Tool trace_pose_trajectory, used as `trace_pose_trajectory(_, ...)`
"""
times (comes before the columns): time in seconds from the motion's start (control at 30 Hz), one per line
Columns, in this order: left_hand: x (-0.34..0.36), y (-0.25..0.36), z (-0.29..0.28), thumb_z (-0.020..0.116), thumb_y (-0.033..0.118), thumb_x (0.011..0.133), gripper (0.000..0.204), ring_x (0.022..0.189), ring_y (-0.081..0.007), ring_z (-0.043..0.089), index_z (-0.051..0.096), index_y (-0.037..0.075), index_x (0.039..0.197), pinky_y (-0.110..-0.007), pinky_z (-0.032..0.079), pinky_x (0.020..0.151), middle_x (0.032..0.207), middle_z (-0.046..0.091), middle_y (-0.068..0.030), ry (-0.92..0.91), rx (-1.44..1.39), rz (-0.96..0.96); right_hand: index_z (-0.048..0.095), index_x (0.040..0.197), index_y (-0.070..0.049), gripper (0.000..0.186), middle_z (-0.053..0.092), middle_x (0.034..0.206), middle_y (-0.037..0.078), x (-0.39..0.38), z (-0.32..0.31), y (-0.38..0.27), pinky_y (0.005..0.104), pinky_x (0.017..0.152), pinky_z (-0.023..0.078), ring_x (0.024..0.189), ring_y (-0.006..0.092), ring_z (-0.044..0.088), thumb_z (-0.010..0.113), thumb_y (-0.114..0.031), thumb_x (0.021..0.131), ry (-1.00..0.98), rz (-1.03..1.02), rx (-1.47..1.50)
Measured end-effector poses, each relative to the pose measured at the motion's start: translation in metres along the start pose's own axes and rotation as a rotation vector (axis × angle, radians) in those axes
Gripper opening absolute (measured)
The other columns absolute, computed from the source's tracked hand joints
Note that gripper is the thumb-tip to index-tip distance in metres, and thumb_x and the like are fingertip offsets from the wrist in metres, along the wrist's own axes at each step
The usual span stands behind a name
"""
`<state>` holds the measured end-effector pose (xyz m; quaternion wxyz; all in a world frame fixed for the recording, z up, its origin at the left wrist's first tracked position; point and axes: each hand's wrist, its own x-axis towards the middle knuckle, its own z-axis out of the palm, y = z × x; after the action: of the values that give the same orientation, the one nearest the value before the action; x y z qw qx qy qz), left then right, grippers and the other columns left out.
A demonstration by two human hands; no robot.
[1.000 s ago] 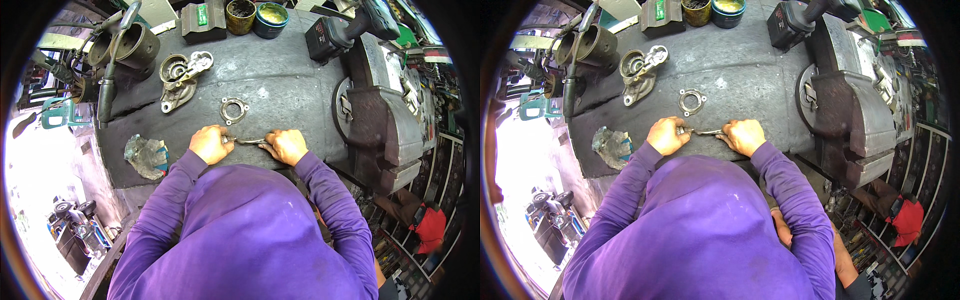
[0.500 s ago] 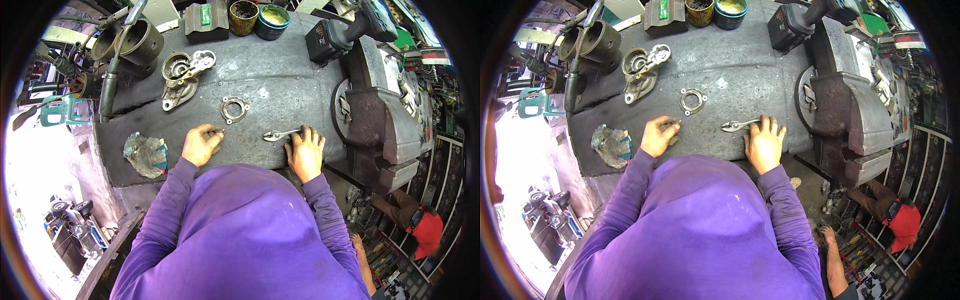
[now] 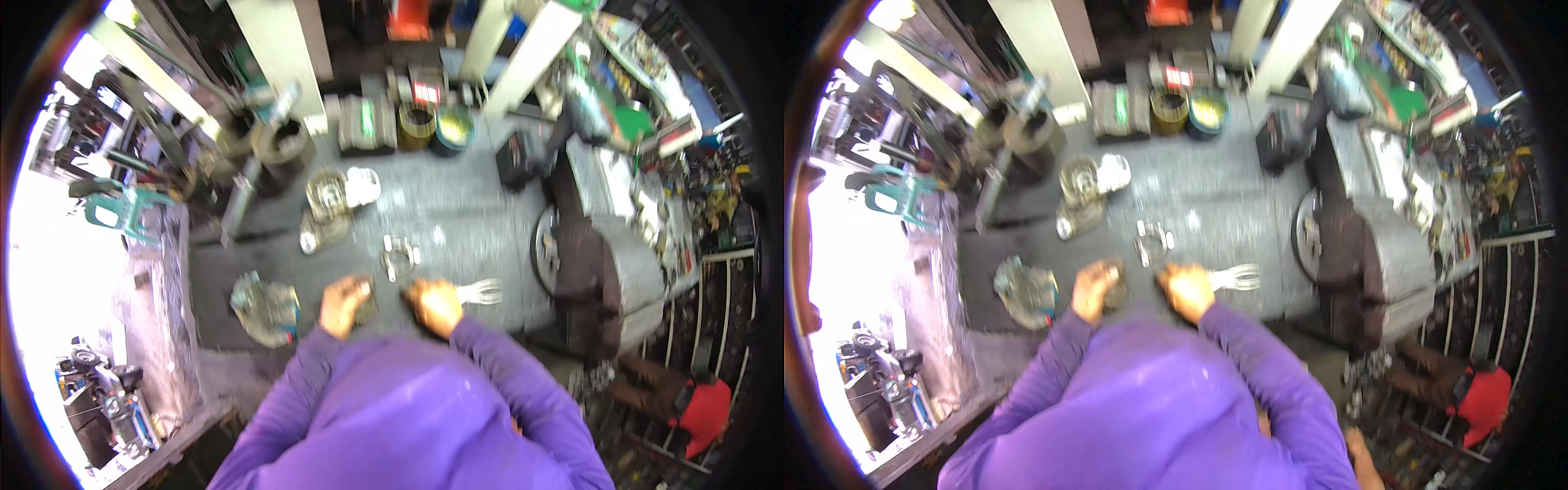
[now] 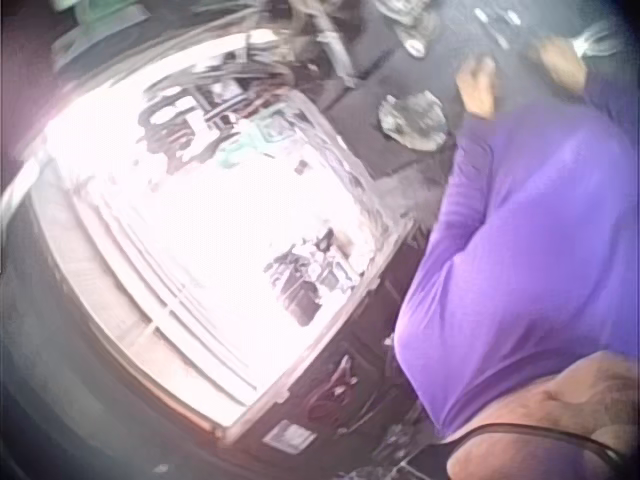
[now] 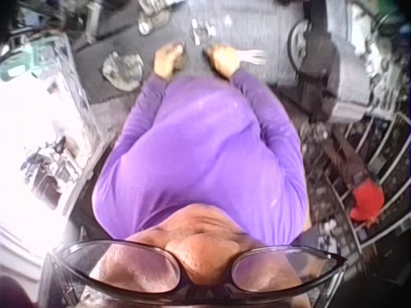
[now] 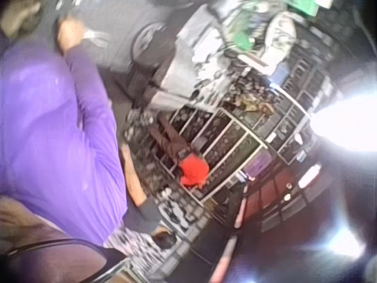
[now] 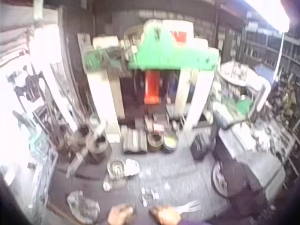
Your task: The person uses pliers to remove a retaining ring from a cylindrical gear, then hammers the gear with a metal block to adjust or seat it. They repeatedly inspect the gear and use a hammer and block to tap it into place on the workbench.
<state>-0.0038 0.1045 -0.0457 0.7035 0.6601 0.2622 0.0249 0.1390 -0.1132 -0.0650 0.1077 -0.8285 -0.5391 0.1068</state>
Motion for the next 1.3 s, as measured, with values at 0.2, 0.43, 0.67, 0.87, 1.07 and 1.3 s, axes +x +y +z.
trace_pose_trajectory(0.2, 0.01, -0.005, 0.001, 0.067, 0.021, 0.102, 0.038, 0.097, -0.0157, 0.07, 0.07, -0.004, 0.131, -0.031, 0.057, 0.089, 0.113, 0.075, -0.0093, -0.03, -0.28, -0.142, 0.072, 0.103, -0.003, 0.025, 0.074, 0.099, 0.022, 0.03, -0.046, -0.004, 0.0493, 0.076, 0.058, 0.089, 0.0429, 0.072, 0.073, -0.026, 0.094, -0.142, 0.141, 0.231)
trace_pose_trajectory(0.43, 0.021, -0.002, -0.004, 0.067, 0.011, 0.102, 0.034, 0.101, -0.0157, 0.071, 0.068, -0.003, 0.133, -0.03, 0.056, 0.09, 0.115, 0.075, -0.0087, -0.111, -0.507, -0.196, 0.078, 0.101, 0.001, 0.022, 0.077, 0.09, 0.019, 0.167, -0.239, 0.026, 0.0399, 0.076, 0.059, 0.08, 0.0292, 0.076, 0.078, -0.018, 0.09, 0.481, 0.046, 0.459)
trace_pose_trajectory(0.67, 0.014, 0.01, -0.006, 0.065, 0.01, 0.102, 0.037, 0.098, -0.0158, 0.07, 0.066, -0.005, 0.135, -0.031, 0.057, 0.088, 0.112, 0.075, -0.0088, -0.142, -0.441, -0.162, 0.075, 0.1, 0.001, 0.011, 0.073, 0.082, 0.003, 0.343, -0.352, 0.036, 0.0277, 0.061, 0.051, 0.068, 0.011, 0.065, 0.079, -0.007, 0.093, 0.656, 0.121, 1.078)
trace_pose_trajectory(0.87, -0.003, -0.003, -0.024, 0.066, 0.011, 0.102, 0.035, 0.101, -0.0144, 0.068, 0.068, -0.007, 0.132, -0.03, 0.054, 0.092, 0.114, 0.074, -0.0092, -0.072, -0.462, -0.164, 0.073, 0.101, -0.001, 0.008, 0.069, 0.077, 0.002, 0.445, -0.386, 0.05, 0.0279, 0.058, 0.048, 0.063, 0.0118, 0.061, 0.075, -0.008, 0.097, 0.769, 0.216, 1.341)
trace_pose_trajectory(1.07, -0.005, -0.016, -0.033, 0.065, 0.007, 0.1, 0.04, 0.098, -0.0199, 0.073, 0.062, -0.01, 0.136, -0.034, 0.059, 0.089, 0.115, 0.074, -0.0131, -0.01, -0.592, -0.265, 0.07, 0.092, -0.002, 0.011, 0.067, 0.074, 0.003, 0.499, -0.393, 0.06, 0.0284, 0.047, 0.044, 0.055, 0.0118, 0.059, 0.079, -0.008, 0.094, 1.003, 0.17, 1.219)
trace_pose_trajectory(1.3, 0.015, 0.002, -0.033, 0.066, 0.01, 0.101, 0.035, 0.102, -0.0143, 0.068, 0.067, -0.007, 0.132, -0.03, 0.054, 0.092, 0.115, 0.075, -0.0091, -0.054, -0.52, -0.229, 0.066, 0.085, -0.002, 0.024, 0.067, 0.072, 0.005, 0.445, -0.372, 0.048, 0.0272, 0.051, 0.045, 0.056, 0.0114, 0.06, 0.082, -0.018, 0.094, 0.909, 0.12, 1.156)
